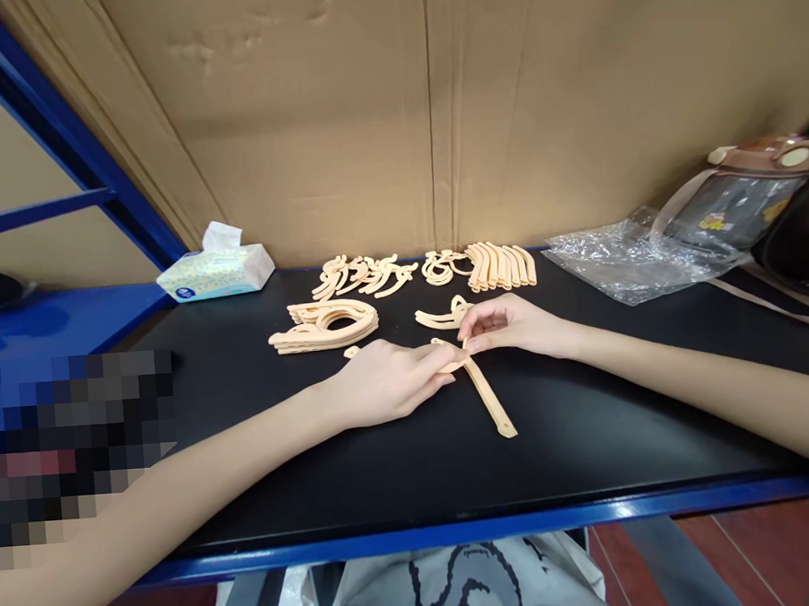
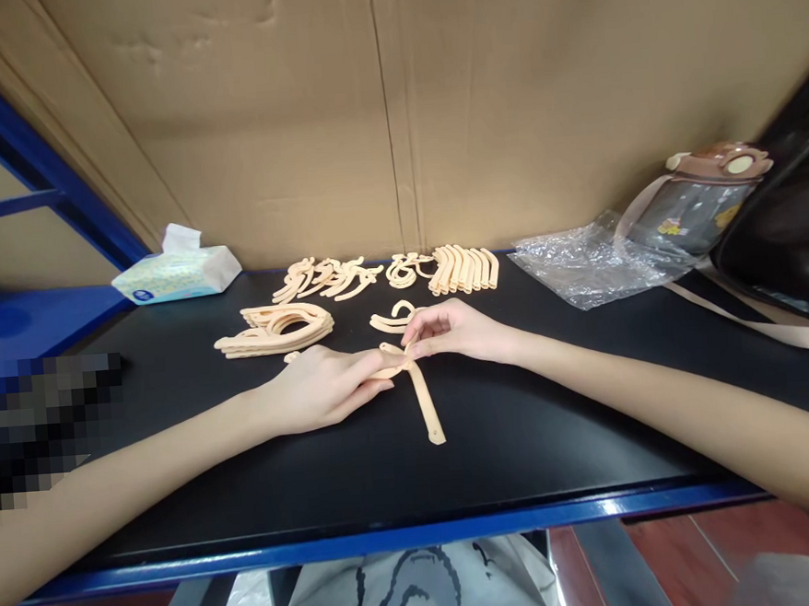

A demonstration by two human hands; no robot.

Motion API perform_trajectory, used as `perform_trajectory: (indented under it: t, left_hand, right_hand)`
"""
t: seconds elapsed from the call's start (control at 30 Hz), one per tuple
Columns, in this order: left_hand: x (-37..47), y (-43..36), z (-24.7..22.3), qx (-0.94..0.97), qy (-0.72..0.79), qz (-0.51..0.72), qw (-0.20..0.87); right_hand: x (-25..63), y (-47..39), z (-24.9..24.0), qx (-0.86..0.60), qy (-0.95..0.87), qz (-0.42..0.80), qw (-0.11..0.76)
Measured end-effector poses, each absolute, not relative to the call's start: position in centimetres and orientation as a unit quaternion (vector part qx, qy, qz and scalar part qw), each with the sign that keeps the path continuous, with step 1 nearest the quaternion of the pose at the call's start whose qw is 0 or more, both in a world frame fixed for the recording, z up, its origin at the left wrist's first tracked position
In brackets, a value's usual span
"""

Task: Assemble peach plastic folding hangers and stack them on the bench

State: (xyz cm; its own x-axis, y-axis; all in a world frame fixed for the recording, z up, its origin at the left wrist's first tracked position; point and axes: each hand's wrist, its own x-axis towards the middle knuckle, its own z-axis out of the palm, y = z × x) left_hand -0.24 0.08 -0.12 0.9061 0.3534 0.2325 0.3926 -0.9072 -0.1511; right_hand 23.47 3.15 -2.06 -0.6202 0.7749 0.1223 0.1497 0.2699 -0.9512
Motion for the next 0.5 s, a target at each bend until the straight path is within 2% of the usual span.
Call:
perform_trajectory:
  t: [0.27, 0.5]
  left_hand:
    - [-0.18, 0.01, 0.03, -0.965, -0.242, -0.073, 0.063]
    - [-0.16, -0.05, -0.02, -0.966, -0.234, -0.072, 0.081]
  right_hand:
    - [23.12, 2.71, -1.57, -0.343, -0.720, 0.513, 0.318]
    - [23.01, 2.54, -1.39, -0.356, -0.714, 0.511, 0.321]
